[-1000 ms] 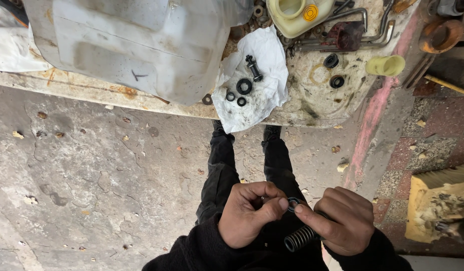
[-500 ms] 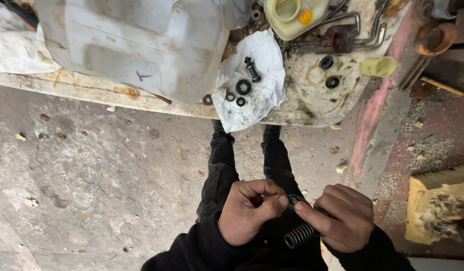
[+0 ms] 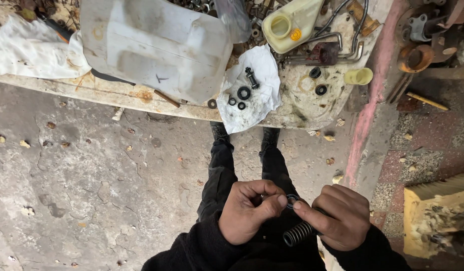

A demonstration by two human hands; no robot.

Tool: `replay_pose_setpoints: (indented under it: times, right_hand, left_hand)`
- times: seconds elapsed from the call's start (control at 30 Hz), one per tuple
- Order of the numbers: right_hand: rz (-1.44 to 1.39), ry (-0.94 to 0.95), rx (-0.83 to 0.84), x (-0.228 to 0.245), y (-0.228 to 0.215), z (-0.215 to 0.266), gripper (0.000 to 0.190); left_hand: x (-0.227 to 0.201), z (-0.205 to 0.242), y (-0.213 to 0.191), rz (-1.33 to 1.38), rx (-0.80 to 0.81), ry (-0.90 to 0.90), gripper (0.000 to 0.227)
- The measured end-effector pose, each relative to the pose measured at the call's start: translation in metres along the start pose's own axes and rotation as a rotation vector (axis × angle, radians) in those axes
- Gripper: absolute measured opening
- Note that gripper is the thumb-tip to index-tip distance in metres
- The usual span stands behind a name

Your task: The person measures a metal spring with a digital caliper, then assembles it with a cylindrical housing and several small black washers. They use a screwdriver to press the components together and continue adding parts to the assembly.

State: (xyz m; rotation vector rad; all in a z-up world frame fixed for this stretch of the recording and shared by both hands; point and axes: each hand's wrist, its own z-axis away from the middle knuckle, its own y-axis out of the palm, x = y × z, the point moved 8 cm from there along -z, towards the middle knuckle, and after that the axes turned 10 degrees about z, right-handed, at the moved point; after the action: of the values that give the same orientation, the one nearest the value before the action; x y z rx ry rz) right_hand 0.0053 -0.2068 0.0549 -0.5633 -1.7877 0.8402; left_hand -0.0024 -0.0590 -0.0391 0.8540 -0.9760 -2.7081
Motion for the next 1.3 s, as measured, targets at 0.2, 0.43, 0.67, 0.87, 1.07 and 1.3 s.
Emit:
replay_pose_setpoints:
  times: [0.2, 0.43, 0.67, 0.87, 1.07, 1.3]
  right_hand:
    - [-0.005, -0.028, 0.0, 0.006, 0.001, -0.001, 0.041]
    - [0.018, -0.081, -0.043, 0.037, -0.027, -0.006, 0.039]
    - [-0.009, -0.162, -0.088, 0.082, -0.064, -0.005, 0.039]
    - [0.005, -0.16, -0.1, 0.088, -0.068, 0.001, 0.039]
    - [-0.006, -0.169, -0.081, 0.085, -0.062, -0.007, 0.039]
    - [-0.064, -0.115, -0.023, 0.07, -0.038, -0.02, 0.041]
  left_hand:
    - [0.005, 0.005, -0.003, 0.068, -0.02, -0.036, 0.012]
    - [-0.011, 0.033, 0.013, 0.043, -0.019, -0.013, 0.013]
    - [-0.025, 0.073, 0.04, -0.01, 0.025, -0.023, 0.015]
    - [-0.025, 0.078, 0.042, -0.01, 0.053, -0.026, 0.016]
    - [-0.032, 0.077, 0.039, 0.027, 0.054, 0.001, 0.015]
    - [-0.018, 0.063, 0.016, 0.083, -0.013, -0.059, 0.015]
